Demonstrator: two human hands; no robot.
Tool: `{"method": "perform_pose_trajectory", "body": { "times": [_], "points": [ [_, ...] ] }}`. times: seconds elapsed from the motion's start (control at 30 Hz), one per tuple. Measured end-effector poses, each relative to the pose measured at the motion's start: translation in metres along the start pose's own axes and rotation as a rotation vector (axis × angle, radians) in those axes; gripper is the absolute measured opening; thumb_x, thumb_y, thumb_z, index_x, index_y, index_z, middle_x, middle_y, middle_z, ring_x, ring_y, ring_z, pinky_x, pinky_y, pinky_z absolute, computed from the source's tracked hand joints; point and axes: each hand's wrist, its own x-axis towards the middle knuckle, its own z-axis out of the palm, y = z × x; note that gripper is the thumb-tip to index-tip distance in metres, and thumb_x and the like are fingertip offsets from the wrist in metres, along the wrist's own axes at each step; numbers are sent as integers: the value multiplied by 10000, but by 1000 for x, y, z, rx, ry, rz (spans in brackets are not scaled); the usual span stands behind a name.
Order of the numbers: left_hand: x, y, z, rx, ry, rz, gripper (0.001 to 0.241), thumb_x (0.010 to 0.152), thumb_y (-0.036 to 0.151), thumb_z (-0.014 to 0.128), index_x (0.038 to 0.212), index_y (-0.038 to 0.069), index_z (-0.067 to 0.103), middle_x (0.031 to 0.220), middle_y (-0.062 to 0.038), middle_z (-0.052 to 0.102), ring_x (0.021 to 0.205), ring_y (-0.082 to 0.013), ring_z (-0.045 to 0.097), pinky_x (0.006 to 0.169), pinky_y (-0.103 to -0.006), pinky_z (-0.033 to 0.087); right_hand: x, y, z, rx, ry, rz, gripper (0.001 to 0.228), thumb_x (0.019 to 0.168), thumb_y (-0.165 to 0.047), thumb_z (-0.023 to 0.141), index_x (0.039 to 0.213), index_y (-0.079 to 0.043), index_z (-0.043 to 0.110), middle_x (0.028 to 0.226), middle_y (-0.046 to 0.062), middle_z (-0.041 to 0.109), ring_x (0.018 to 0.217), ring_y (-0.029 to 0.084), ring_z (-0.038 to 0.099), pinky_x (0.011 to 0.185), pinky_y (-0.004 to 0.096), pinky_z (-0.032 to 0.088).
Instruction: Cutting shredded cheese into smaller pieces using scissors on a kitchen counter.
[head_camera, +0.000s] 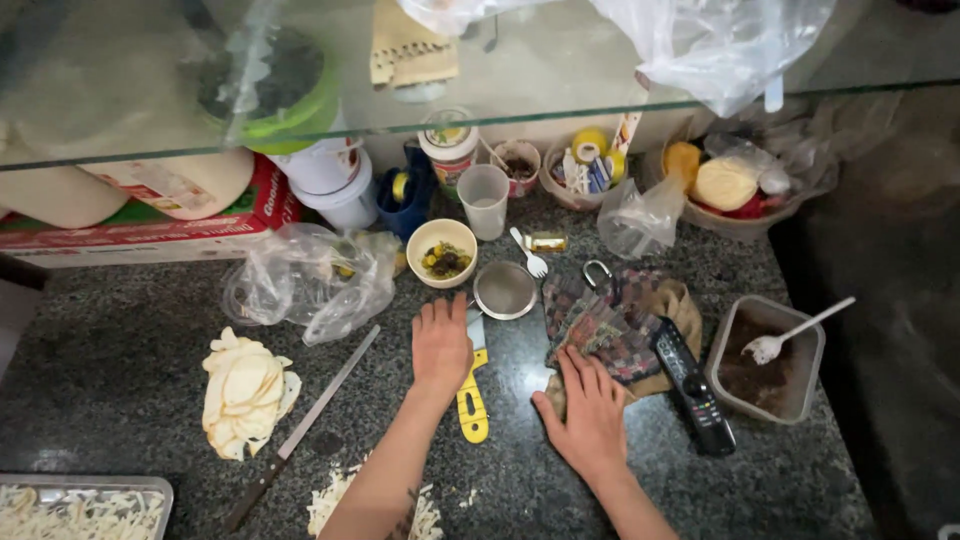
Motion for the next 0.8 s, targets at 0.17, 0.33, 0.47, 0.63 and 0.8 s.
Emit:
{"method": "perform_pose_trajectory", "body": {
  "times": [0.17, 0.33, 0.47, 0.63, 0.8],
  "points": [
    [-5, 8, -40, -243, -176, -65, 388, 856, 115, 576, 1244, 111, 592, 1165, -150, 504, 708, -372, 655, 618, -516, 577, 0, -2, -1, 3, 1, -1, 712, 880, -501, 635, 1436, -73, 513, 1486, 57, 509, 1354, 264, 443, 1047, 437, 314],
    [19, -12, -64, -382, -141, -226, 422, 819, 50, 615, 1226, 127, 695, 1061, -140, 566, 638, -319, 656, 562, -458, 597, 2, -3, -2, 23, 16, -1, 696, 877, -490, 649, 1414, -61, 531, 1481, 65, 517, 1350, 254, 451, 1053, 428, 318],
    [56, -59, -29, -474, -55, -375, 322, 836, 114, 583, 1126, 73, 715, 1055, -200, 635, 875, -394, 631, 736, -485, 534, -1, -1, 4, -6, 6, 11, 698, 883, -519, 631, 1422, -88, 523, 1504, 51, 493, 1373, 259, 430, 1052, 441, 312],
    [73, -95, 24, -518, -180, -319, 246, 823, 227, 622, 896, 19, 732, 884, -223, 721, 762, -470, 620, 690, -514, 501, 4, -2, 0, -8, 47, -2, 703, 870, -516, 649, 1401, -70, 534, 1479, 60, 517, 1351, 259, 452, 1037, 429, 329],
    [57, -56, -56, -263, -49, -333, 459, 870, 319, 670, 1282, 121, 636, 1232, -159, 604, 1105, -390, 589, 848, -491, 526, 4, -5, -3, 11, 57, -1, 724, 847, -524, 668, 1402, -77, 542, 1463, 59, 530, 1328, 259, 473, 1023, 419, 351]
  ]
}}
